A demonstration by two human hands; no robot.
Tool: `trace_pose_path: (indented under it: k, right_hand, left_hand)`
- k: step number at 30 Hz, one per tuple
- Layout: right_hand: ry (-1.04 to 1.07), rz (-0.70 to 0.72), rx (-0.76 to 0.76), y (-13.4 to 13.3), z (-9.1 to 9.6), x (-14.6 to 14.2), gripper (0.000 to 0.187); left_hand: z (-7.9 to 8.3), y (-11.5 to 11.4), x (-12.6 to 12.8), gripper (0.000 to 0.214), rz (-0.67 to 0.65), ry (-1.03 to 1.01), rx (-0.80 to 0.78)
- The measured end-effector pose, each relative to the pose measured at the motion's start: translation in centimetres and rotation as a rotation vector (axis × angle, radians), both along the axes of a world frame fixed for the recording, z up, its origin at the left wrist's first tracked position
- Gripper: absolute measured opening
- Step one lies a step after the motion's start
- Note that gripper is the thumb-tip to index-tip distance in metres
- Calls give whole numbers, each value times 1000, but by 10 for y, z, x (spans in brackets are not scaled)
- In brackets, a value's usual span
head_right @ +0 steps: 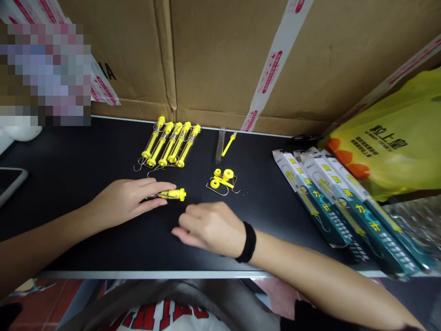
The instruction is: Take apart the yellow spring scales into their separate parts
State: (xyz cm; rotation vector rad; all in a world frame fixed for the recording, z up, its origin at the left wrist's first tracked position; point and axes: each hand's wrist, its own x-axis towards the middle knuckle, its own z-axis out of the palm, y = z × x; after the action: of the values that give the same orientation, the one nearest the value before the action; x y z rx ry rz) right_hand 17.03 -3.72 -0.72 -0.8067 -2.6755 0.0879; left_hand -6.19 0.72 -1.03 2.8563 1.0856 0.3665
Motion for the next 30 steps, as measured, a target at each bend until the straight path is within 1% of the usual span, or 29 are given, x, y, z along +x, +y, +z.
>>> trace_pose_path:
  k: [2, 3, 4, 6, 8, 10, 11, 13, 16, 18, 20, 24, 25, 26, 28, 29, 30]
  right_hand:
    - [164, -164, -63, 14, 14, 11, 28]
    - [227, -268, -94, 21, 21, 18, 25]
    - [278, -375, -114, 29, 28, 26, 23]
    - [348, -512, -153, 46, 38, 42, 24]
    - [341, -624, -97, 62, 41, 58, 30]
    - [233, -703, -17, 76, 38, 72, 39]
    - [176, -737, -10, 82, 34, 77, 41]
    - [56, -770, -69, 92, 23, 84, 41]
    - [-83, -769, -168, 101, 7, 87, 37]
    - [-100, -786, -181, 103, 0, 85, 35]
    - [-90, -803, -184, 103, -2, 83, 35]
    - [-74, -792, -219, 100, 3, 79, 36]
    - [-72, -797, -207, 98, 6, 79, 37]
    - [-66, -813, -173, 96, 9, 78, 38]
    - [-37, -856, -53, 89, 18, 73, 38]
    - [-10, -859, 10, 84, 22, 70, 37]
    - [19, -832, 43, 77, 26, 65, 36]
  left_hand:
    - [1, -1, 0, 37, 3, 14, -10]
    - [1, -1, 0, 37, 4, 20, -16]
    - [2, -1, 0, 37, 5, 23, -19]
    - [3, -2, 1, 37, 4, 20, -14]
    - [4, -3, 1, 38, -1, 11, 1]
    - [4, -3, 1, 38, -10, 3, 8]
    - [4, -3, 1, 38, -13, -1, 9]
    - [4, -3, 1, 37, -14, -1, 5]
    - [3, -3, 0, 37, -9, 4, -3]
    - [2, -3, 0, 37, -7, 6, -9]
    - [2, -3, 0, 37, -8, 8, -13]
    - [3, -3, 1, 36, -6, 20, -29]
    - [4, -3, 1, 36, -6, 22, -32]
    - [4, -3, 1, 36, -6, 22, -34]
    - [4, -3, 1, 36, -7, 15, -33]
    - [4, -3, 1, 36, -9, 12, -32]
    - [4, -3, 1, 35, -11, 8, -31]
